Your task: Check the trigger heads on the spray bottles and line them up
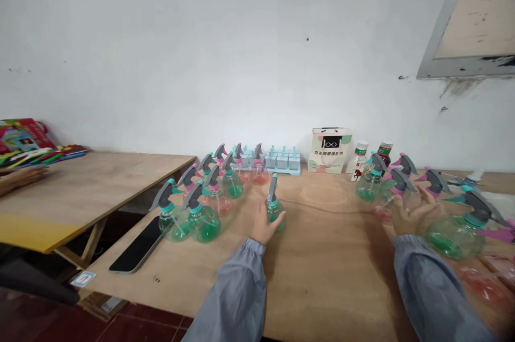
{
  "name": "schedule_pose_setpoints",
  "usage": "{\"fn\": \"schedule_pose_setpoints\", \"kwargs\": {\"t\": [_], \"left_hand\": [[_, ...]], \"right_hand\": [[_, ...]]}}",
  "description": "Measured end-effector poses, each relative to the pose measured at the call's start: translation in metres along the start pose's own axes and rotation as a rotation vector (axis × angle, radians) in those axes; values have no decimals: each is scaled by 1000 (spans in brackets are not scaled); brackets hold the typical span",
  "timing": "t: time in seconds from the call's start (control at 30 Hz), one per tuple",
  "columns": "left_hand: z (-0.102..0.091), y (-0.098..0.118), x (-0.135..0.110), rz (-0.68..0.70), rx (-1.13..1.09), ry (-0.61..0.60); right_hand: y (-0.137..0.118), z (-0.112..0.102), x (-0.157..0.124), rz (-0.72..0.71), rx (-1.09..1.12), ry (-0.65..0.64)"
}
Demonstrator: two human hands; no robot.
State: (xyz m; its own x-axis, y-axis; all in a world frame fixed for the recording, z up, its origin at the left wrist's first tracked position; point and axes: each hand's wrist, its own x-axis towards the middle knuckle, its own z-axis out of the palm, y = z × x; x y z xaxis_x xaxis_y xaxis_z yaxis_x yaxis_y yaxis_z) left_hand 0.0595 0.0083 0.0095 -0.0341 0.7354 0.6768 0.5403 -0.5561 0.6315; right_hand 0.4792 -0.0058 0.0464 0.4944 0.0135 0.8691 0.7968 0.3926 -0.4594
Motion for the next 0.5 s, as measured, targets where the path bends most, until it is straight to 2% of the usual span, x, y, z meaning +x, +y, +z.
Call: {"fn": "schedule_pose_setpoints", "kwargs": {"t": [0.1, 0.17, 0.2, 0.3, 0.33, 0.4, 0.5], "left_hand": [[5, 3, -4, -42, -39, -16], [9, 8, -9, -60, -73, -57], [11, 12, -12, -62, -98, -83], [18, 28, -20, -49, -166, -175], [21, 34, -23, -38, -177, -210], [25, 44, -28, 0, -188, -292], [30, 49, -30, 81, -224, -386]], "right_hand": [[-33, 1, -20, -195, 117, 33], [-64, 9, -39, -221, 160, -54], [-82, 15, -50, -209, 173, -147], [-136, 38, -83, 47, 286, -688], [-151, 46, -93, 129, 340, -814], [-173, 59, -108, 261, 432, -924], [-186, 72, -114, 380, 513, -950]]}}
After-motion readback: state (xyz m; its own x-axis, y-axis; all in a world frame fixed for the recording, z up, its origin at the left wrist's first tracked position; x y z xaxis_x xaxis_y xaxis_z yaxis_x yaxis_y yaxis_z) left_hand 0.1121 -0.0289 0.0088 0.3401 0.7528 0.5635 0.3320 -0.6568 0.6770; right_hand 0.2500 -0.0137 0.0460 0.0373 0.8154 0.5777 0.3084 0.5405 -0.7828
